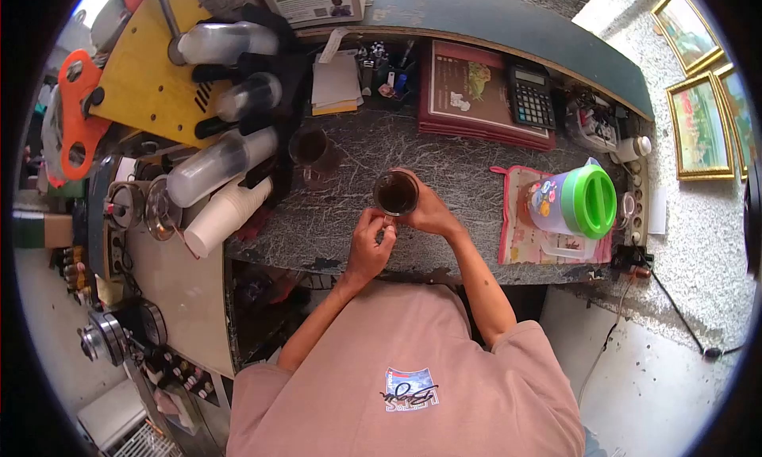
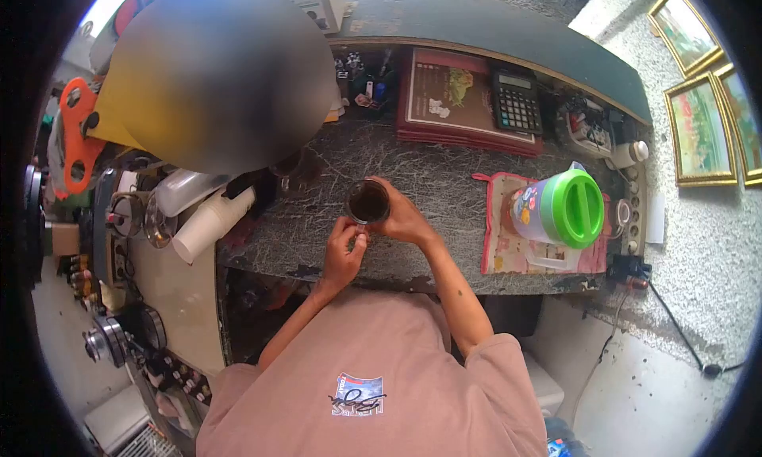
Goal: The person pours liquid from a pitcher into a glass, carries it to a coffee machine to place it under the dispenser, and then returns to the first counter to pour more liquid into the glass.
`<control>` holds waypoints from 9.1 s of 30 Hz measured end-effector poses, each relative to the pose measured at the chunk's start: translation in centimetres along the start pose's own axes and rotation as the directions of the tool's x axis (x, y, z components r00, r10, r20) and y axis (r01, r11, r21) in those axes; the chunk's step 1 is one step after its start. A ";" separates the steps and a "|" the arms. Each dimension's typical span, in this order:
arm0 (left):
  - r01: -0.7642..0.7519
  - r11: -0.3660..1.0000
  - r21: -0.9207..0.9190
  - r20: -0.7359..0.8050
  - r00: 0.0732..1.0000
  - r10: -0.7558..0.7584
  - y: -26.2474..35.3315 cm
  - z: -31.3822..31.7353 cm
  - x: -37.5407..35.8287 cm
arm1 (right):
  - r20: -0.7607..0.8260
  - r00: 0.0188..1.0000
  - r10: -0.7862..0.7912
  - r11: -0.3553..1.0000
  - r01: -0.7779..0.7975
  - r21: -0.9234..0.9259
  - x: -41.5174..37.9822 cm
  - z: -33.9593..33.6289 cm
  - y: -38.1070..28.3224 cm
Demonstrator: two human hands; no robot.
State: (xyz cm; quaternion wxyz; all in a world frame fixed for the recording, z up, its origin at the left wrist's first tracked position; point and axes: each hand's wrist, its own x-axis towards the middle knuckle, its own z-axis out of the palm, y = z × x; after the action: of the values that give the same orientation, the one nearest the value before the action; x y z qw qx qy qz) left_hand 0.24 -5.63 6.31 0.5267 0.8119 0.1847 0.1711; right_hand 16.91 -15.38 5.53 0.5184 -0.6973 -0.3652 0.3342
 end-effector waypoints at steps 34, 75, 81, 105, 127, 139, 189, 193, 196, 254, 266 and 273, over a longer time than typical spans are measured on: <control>0.279 0.960 -0.006 -0.571 0.788 -0.233 -6.1 -27.1 -23.3 | 0.357 0.896 -0.263 0.872 0.379 -0.310 0.0 36.4 -10.1; 0.431 0.851 -0.301 -0.948 -0.040 -0.315 -13.0 -41.4 -42.5 | 0.922 0.229 -0.312 0.789 0.603 0.117 1.9 71.5 -17.0; 0.411 0.874 -0.261 -0.959 -0.004 -0.284 -14.6 -44.1 -43.5 | 0.915 0.264 -0.305 0.816 0.569 0.107 2.7 74.1 -17.6; 0.411 0.883 -0.226 -0.961 0.054 -0.271 -17.8 -47.9 -45.7 | 0.900 0.318 -0.299 0.799 0.600 0.053 3.1 77.8 -18.3; 0.020 0.940 -0.342 -0.930 -0.150 -0.335 -23.3 -42.6 -42.2 | 0.812 0.333 -0.479 0.763 0.615 0.198 2.9 77.7 -13.8; -0.085 0.909 -0.408 -0.913 0.058 -0.404 -22.2 -45.2 -44.8 | 0.792 0.370 -0.485 0.726 0.676 0.129 2.3 78.5 -14.1; 0.341 0.934 -0.103 -0.307 0.883 -0.356 -8.7 -25.7 -18.9 | 0.134 0.985 -0.106 0.973 0.130 -0.190 0.1 27.2 -0.9; 0.254 0.960 -0.122 -0.101 0.959 -0.266 -7.5 -21.1 -13.6 | -0.236 0.967 -0.097 0.958 0.026 -0.287 0.7 19.5 1.6; 0.236 0.967 -0.093 0.006 0.972 -0.237 -7.0 -17.5 -9.3 | -0.431 0.895 -0.112 0.947 -0.035 -0.320 3.8 14.9 2.5; 0.337 0.934 -0.116 -0.702 0.638 -0.317 -7.7 -28.8 -28.8 | 0.578 0.742 -0.338 0.850 0.505 -0.151 0.6 44.8 -11.3; 0.438 0.867 -0.239 -0.852 0.333 -0.403 -9.6 -35.3 -36.6 | 0.781 0.517 -0.351 0.826 0.564 -0.001 0.0 58.5 -15.8; 0.405 0.867 -0.290 -0.896 0.204 -0.395 -10.6 -37.3 -39.7 | 0.842 0.403 -0.359 0.804 0.592 0.059 -0.5 63.9 -15.2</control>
State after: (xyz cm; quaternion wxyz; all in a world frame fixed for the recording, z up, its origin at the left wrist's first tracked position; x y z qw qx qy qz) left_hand -53.34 8.85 7.65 0.3429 0.4860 0.6566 0.4638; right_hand -39.78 17.77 5.03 0.2682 -0.3823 -0.7855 0.4061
